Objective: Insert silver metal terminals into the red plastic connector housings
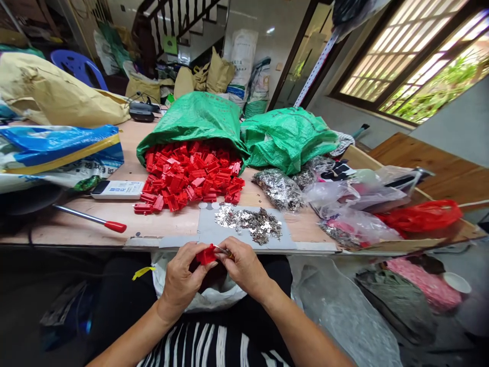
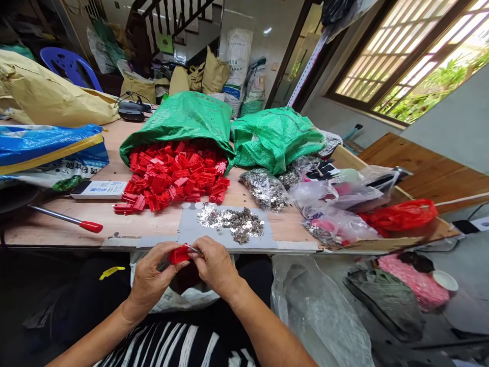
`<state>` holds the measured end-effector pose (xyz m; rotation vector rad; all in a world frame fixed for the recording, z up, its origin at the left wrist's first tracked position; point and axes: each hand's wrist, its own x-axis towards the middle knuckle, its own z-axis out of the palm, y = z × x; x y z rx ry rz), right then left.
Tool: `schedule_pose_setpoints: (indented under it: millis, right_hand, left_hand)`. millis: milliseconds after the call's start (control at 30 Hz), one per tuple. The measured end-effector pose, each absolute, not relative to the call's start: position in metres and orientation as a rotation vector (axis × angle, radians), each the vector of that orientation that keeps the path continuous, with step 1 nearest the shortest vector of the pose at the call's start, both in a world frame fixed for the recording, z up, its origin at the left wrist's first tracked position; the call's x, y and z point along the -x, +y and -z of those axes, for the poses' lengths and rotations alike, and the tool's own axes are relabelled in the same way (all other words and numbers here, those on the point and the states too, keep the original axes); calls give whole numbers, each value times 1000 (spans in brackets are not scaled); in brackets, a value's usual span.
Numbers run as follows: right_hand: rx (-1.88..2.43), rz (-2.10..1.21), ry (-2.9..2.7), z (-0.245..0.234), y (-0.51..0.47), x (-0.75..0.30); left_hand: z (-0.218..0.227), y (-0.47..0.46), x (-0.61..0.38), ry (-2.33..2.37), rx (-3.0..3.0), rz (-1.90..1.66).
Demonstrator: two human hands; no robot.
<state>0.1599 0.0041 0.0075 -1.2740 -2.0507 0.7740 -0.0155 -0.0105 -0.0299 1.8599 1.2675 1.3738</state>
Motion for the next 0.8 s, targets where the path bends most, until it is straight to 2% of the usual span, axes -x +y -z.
schedule_pose_setpoints:
  millis: [233,467,800]
  right_hand:
    - [1240,-1082,-1823,-2,0,-163]
    - [1211,-1006,-1931,-3,3,-163]
    - [1058,-1081,-2118,-10,13,-174]
  left_hand:
    - [29,-13,17,1326,-1803,-1449]
    - [27,-14,16,1319,-1790,-1440]
    - [29,-14,18,1251,-1807,-1399]
